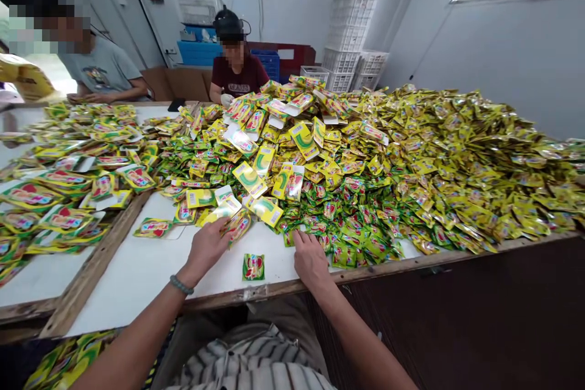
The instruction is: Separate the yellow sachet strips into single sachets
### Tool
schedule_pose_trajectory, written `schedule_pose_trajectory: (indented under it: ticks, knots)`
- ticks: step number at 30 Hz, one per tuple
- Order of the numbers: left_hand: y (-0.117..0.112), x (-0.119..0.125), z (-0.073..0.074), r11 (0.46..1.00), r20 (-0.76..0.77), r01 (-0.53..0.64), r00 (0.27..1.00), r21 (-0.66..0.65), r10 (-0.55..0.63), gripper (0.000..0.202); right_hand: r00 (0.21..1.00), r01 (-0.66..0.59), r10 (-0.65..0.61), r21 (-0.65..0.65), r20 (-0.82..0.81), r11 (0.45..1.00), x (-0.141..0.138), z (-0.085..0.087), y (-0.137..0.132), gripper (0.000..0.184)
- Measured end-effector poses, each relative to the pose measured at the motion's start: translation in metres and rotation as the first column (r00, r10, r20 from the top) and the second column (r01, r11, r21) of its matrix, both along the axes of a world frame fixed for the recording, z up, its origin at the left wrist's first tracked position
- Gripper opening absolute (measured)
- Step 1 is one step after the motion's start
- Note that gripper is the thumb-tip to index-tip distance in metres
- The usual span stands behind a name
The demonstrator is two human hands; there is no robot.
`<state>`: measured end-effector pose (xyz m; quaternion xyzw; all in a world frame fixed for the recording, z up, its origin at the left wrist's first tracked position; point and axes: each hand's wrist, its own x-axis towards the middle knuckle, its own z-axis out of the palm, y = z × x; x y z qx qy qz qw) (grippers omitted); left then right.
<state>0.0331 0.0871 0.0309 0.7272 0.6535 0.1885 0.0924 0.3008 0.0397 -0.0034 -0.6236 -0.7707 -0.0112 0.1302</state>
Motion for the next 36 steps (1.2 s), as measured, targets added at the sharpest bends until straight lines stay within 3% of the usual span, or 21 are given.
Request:
schedule_pose_trajectory:
  ticks: [3,5,9,11,12,14,17,18,20,22,25,29,32,34,36]
  knots:
    - [-0.012,-0.024,0.006,0.981,0.242,-0.041,0.966,-0.191,0.088,0.038,0.983,0.058,-0.042,0.089,-0.179,0.994,0.007,0.003,-0.001,0.052]
    - [-0.017,-0.042,0.015,0.95,0.398,0.088,0.917,-0.299,0.041,0.042,0.935,0.068,-0.013,0.142,-0.355,0.988,0.002,0.006,-0.002,0.048]
    - [-0.013,-0.059,0.029,0.788,0.547,0.375,0.835,-0.489,-0.058,0.042,0.76,0.004,0.047,0.078,-0.648,0.997,-0.026,0.015,0.005,0.043]
    - [-0.008,-0.057,0.028,0.728,0.565,0.42,0.823,-0.543,-0.053,0.042,0.759,-0.018,0.041,0.042,-0.65,0.999,-0.036,0.021,0.015,0.043]
    - [-0.006,-0.055,0.025,0.729,0.562,0.406,0.826,-0.551,-0.035,0.044,0.772,-0.02,0.037,0.035,-0.634,0.999,-0.036,0.026,0.022,0.042]
    - [-0.005,-0.052,0.014,0.793,0.529,0.308,0.848,-0.525,0.021,0.047,0.838,0.021,0.01,0.051,-0.546,0.998,-0.025,0.042,0.038,0.036]
    - [-0.011,-0.05,-0.006,0.888,0.476,0.106,0.869,-0.448,0.137,0.053,0.976,0.185,-0.165,0.134,-0.143,0.974,0.014,0.078,0.068,0.037]
    - [-0.014,-0.05,-0.011,0.895,0.474,0.073,0.865,-0.44,0.163,0.056,0.965,0.256,-0.262,0.162,0.017,0.953,0.03,0.09,0.08,0.039]
    - [-0.02,-0.051,-0.016,0.89,0.483,0.061,0.855,-0.451,0.186,0.06,0.947,0.295,-0.31,0.151,0.086,0.943,0.061,0.107,0.104,0.048]
    - [-0.024,-0.054,-0.015,0.895,0.493,0.043,0.846,-0.444,0.204,0.065,0.93,0.263,-0.267,0.049,0.254,0.964,0.082,0.111,0.123,0.048]
    - [-0.031,-0.061,-0.006,0.919,0.444,-0.079,0.857,-0.387,0.26,0.07,0.92,0.21,-0.191,-0.021,0.342,0.977,0.094,0.098,0.132,0.039]
    - [-0.049,-0.066,0.005,0.876,0.122,-0.348,0.906,-0.334,0.406,0.064,0.954,0.139,-0.151,0.063,0.261,0.988,0.084,0.078,0.108,0.027]
    - [-0.064,-0.054,0.007,0.896,-0.052,-0.443,0.896,-0.045,0.44,0.062,0.992,0.123,-0.119,0.2,-0.03,0.972,0.063,0.068,0.074,0.022]
    - [-0.067,-0.034,0.007,0.935,-0.05,-0.33,0.94,0.134,0.339,0.053,0.958,0.12,-0.074,0.151,-0.279,0.981,0.042,0.058,0.05,0.022]
    - [-0.063,-0.007,0.005,0.989,-0.005,-0.078,0.997,0.126,0.079,0.043,0.874,0.084,-0.069,0.01,-0.481,0.996,0.017,0.045,0.029,0.021]
